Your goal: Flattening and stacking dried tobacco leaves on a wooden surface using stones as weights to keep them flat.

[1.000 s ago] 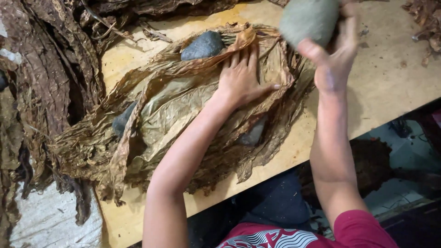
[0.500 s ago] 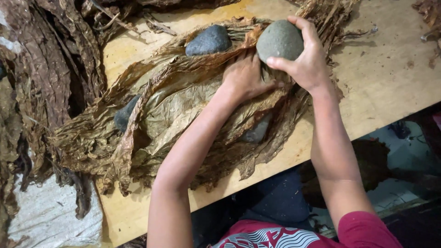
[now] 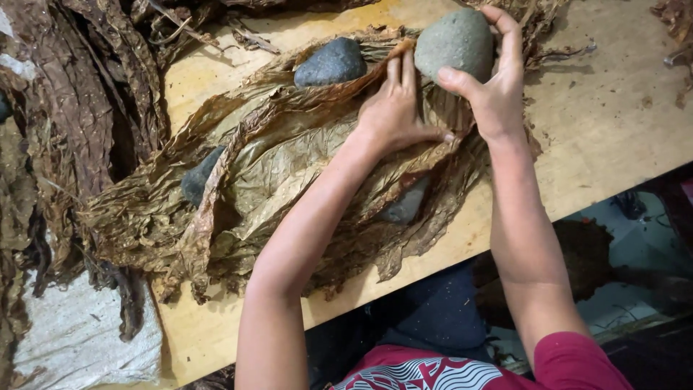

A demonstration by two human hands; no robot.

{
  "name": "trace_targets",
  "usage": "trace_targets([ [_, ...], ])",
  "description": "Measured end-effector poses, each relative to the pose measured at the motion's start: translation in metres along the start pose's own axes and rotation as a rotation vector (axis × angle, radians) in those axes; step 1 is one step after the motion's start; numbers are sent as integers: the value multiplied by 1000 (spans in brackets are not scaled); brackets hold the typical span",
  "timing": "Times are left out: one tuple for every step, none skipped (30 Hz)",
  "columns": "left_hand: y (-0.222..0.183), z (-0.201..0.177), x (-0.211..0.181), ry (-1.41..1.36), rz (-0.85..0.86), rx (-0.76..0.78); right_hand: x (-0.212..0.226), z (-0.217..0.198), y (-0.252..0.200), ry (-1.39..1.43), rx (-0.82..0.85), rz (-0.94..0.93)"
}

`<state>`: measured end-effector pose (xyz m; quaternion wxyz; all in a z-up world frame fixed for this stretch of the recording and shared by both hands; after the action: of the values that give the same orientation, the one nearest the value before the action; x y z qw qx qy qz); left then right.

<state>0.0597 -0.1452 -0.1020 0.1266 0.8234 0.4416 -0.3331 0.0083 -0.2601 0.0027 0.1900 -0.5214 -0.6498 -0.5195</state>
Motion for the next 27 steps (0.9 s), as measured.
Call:
trace_targets([
  [1,-1,2,-65,-8,-21,-5,1,0,14,4,10],
  [2,-3,3,-129,-15,-41,-11,3,0,29,8,19],
  [4,0,9,-129,-14,-41,-10,4,1,28,7,19],
  [6,0,12,-212,36,-74,-9,8,1,34,30,26],
  [8,0,15,-295,86,-106,-9,12,1,39,53,33],
  [9,-5,20,-296,86,-109,1,13,2,38,55,31],
  [9,-12,22,-426,121,-119,7,21,1,-141,137,69],
  [9,-21,26,-555,155,-132,12,29,1,-319,220,104],
  [8,-25,28,-555,155,-138,1,35,0,-318,223,99],
  [6,-22,26,-501,179,-70,-9,44,-2,-451,251,70],
  [3,-18,24,-446,203,-2,-19,53,-5,-584,278,40],
  [1,-20,25,-450,198,-4,-22,54,-7,-583,285,40],
  [-2,-19,23,-465,209,21,-23,56,-10,-556,300,16],
  [-3,-21,20,-479,224,43,-23,56,-11,-530,314,-12],
  [-11,-35,15,-483,223,37,-22,55,-11,-532,319,-16],
  [-20,-46,12,-454,205,20,-29,56,-15,-529,353,42],
  [-30,-57,9,-425,187,5,-35,56,-21,-527,386,99],
  [-42,-66,10,-431,178,1,-29,52,-24,-525,397,100],
  [-55,-82,8,-471,216,-70,-22,45,-26,-562,369,100],
  [-69,-97,9,-512,249,-142,-17,39,-30,-598,346,102],
  [-95,-111,-2,-521,234,-146,-12,36,-44,-595,363,104],
  [-121,-129,-12,-460,211,-185,13,22,-52,-545,220,-52],
  [-147,-148,-23,-398,186,-221,38,7,-64,-488,79,-207],
  [-151,-146,2,-400,176,-231,50,11,-76,-481,90,-212],
  [-162,-157,20,-39,187,-406,71,11,-90,-440,50,-306],
  [-175,-164,34,329,193,-562,92,10,-105,-396,8,-395],
  [-190,-168,38,331,180,-564,102,15,-116,-387,18,-397],
])
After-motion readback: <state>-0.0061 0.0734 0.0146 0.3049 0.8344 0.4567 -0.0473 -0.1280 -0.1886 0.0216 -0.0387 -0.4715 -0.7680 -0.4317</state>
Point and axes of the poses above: each hand's wrist, its own y-axis towards the middle knuckle, its own z-axis out of the palm, x = y × z, the point moved 10 cm from there along y, towards the middle knuckle, and after that the axes turned 12 degrees about -y, right-handed, at the moved point
